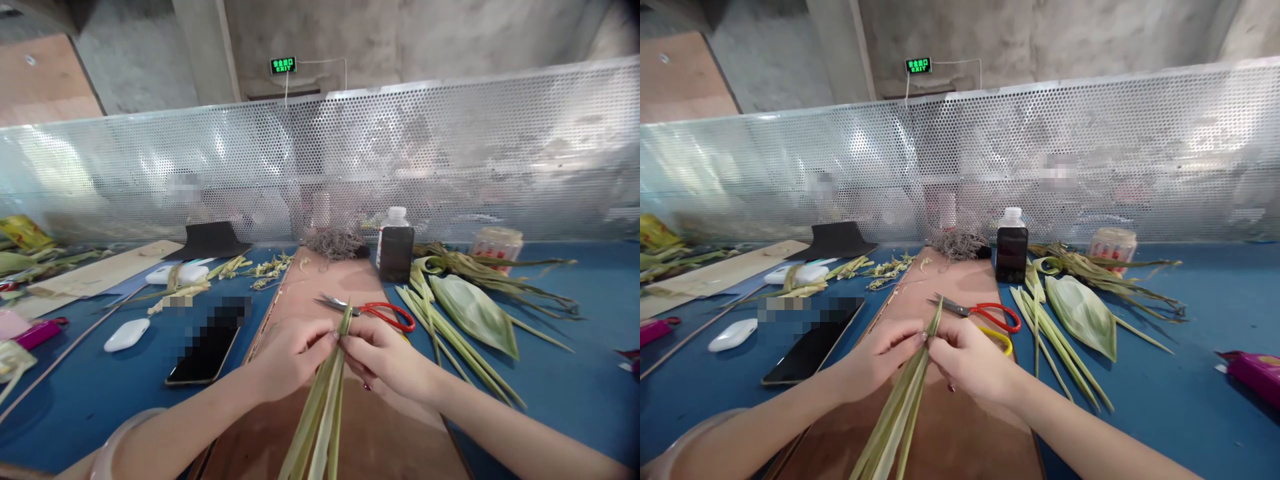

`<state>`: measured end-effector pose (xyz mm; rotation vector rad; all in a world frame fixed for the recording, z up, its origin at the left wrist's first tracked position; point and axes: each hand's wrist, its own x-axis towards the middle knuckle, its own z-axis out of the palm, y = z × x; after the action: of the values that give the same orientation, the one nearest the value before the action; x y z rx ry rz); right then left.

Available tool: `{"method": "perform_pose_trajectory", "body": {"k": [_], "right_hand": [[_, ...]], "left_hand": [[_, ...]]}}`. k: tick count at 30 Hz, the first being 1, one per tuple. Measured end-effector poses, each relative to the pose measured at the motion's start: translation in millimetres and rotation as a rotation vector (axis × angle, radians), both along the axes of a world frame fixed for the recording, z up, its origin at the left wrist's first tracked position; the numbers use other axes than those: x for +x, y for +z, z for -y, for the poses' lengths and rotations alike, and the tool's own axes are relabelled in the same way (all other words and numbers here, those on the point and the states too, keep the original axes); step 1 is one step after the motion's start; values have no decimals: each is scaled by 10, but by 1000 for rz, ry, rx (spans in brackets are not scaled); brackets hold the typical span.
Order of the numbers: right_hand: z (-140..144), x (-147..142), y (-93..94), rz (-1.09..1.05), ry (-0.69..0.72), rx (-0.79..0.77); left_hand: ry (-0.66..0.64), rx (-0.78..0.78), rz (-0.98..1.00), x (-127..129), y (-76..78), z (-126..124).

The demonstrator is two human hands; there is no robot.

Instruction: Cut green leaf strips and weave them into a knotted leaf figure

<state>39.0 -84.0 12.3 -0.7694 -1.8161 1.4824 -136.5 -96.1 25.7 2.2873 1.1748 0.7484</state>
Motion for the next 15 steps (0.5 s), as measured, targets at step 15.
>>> {"method": "perform_pose_trajectory", "body": {"k": [15], "right_hand": [[-4,98,49,-46,116,-153]], "left_hand": [[-174,-383,273,4,30,27]]}}
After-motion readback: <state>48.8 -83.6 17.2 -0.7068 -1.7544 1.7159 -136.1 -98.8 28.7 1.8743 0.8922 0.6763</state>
